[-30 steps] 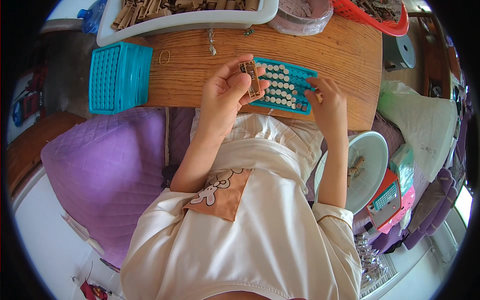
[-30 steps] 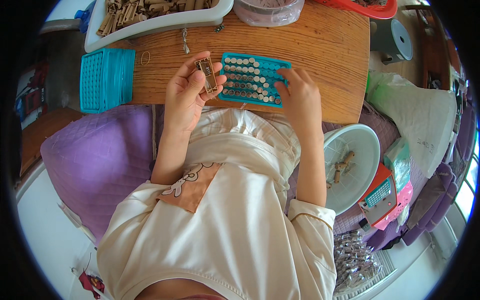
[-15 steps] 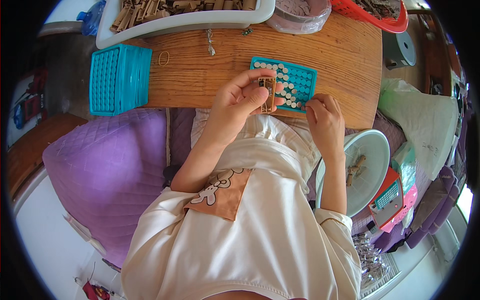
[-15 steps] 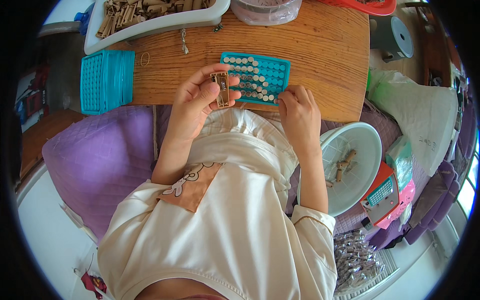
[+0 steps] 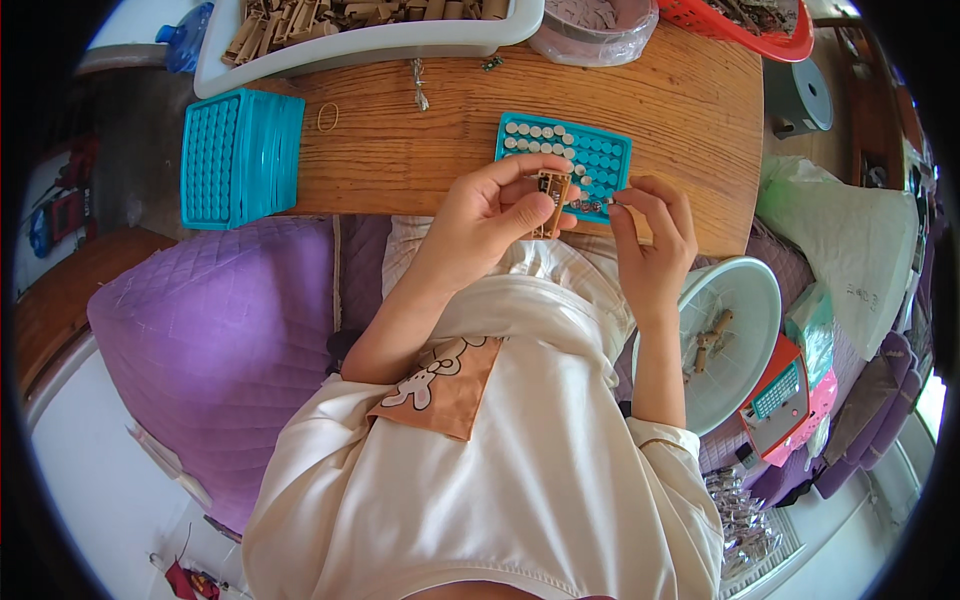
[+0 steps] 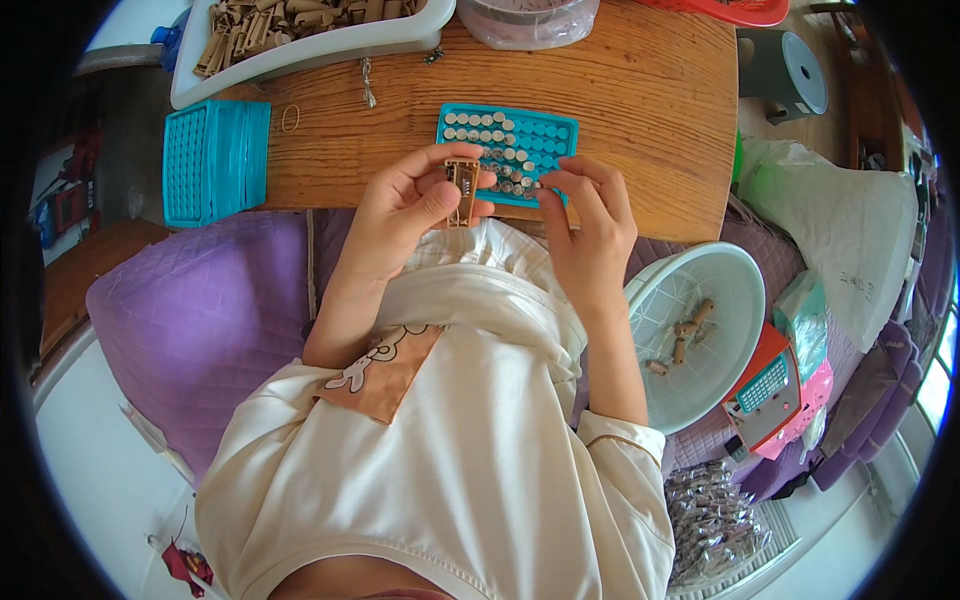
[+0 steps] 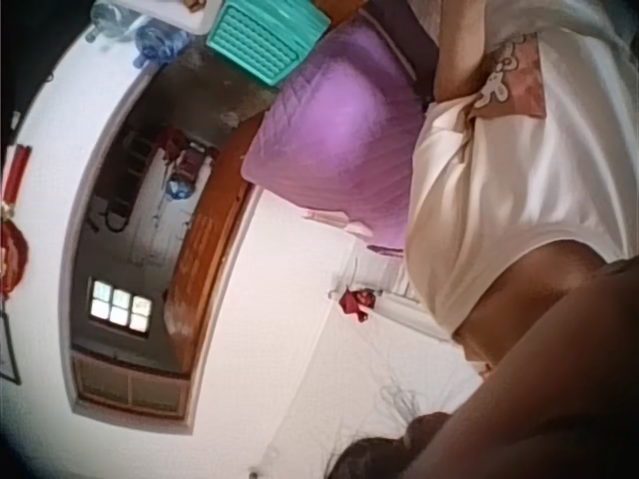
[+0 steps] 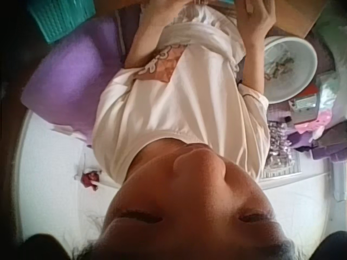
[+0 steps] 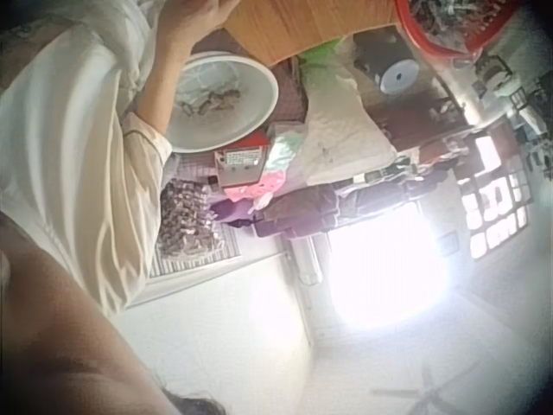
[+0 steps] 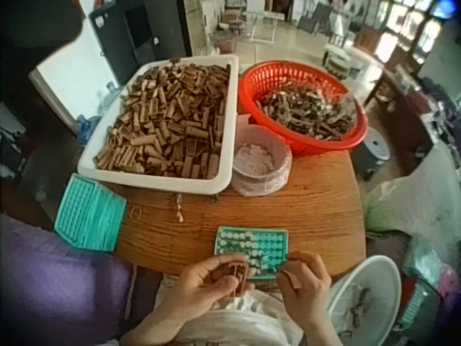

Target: The person assembles small electronic units by taking components from trays, inserting light and battery parts into cylindrical plastic housings, and snapping the halves together by hand.

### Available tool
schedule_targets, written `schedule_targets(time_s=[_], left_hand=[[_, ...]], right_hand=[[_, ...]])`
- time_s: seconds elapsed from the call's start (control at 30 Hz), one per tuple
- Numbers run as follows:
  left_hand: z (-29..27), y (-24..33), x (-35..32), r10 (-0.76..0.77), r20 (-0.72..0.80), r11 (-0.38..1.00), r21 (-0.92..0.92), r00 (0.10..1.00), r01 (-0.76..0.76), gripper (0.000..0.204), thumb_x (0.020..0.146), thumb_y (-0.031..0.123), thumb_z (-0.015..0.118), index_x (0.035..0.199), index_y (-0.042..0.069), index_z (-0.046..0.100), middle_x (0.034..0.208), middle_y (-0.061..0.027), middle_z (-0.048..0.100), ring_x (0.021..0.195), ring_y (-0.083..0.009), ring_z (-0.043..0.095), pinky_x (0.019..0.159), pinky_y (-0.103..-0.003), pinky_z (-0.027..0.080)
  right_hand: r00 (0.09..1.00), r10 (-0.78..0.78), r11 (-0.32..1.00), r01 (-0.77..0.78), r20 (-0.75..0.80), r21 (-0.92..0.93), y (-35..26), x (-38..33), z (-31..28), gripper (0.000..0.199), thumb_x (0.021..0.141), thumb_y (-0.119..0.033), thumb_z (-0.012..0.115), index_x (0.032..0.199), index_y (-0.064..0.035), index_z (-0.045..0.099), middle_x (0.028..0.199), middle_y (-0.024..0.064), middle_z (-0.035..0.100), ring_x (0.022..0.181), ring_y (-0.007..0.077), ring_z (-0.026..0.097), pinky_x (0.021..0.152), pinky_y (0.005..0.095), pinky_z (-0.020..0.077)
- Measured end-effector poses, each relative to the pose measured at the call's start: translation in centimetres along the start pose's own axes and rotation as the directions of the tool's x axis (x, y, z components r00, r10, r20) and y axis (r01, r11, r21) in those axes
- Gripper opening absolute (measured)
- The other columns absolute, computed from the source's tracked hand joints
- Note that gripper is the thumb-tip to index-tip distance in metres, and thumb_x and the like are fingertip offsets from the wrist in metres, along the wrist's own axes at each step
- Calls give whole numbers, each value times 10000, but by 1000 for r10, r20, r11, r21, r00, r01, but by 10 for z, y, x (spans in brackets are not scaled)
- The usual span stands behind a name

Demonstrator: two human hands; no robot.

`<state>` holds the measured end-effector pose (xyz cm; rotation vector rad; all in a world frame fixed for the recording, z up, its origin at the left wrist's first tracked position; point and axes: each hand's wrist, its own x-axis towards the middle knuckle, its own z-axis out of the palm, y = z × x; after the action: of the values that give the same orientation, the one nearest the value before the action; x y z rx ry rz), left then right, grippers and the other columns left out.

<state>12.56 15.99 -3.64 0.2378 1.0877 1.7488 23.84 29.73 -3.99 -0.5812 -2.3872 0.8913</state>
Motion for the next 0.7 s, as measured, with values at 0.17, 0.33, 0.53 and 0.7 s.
schedule_targets(time_s=[0.17,0.33,0.53,0.7], left_hand=[[6,-5,1,31,49,998,54,998,-34,332,807,29,516,1125,-30,437,899,-97,580,785,-141,574,690,-236,477],[3,-8,2,25,15,998,54,1000,-26,299,809,8,487,1103,-31,454,881,-81,576,754,-120,564,677,-218,470],[1,-6,1,-11,-60,1000,9,998,12,227,802,16,443,1023,-19,484,880,-87,567,715,-115,549,637,-222,446],[2,-4,2,56,-51,998,24,997,-55,200,796,-1,409,985,-17,470,847,-79,541,696,-109,529,636,-226,437]], right_hand=[[979,-165,984,172,-116,53,-29,5,14,198,595,51,643,770,-27,596,838,94,545,720,205,551,583,278,449],[980,-197,970,195,-4,145,-25,2,18,224,598,61,629,803,-22,595,842,94,560,727,220,551,592,296,452],[998,60,998,-59,32,-36,12,9,16,290,678,-3,594,964,-29,553,870,124,586,750,245,556,645,330,451],[986,54,988,-30,155,-154,24,5,29,283,695,-36,592,974,-47,549,828,91,598,710,243,546,622,321,446]])
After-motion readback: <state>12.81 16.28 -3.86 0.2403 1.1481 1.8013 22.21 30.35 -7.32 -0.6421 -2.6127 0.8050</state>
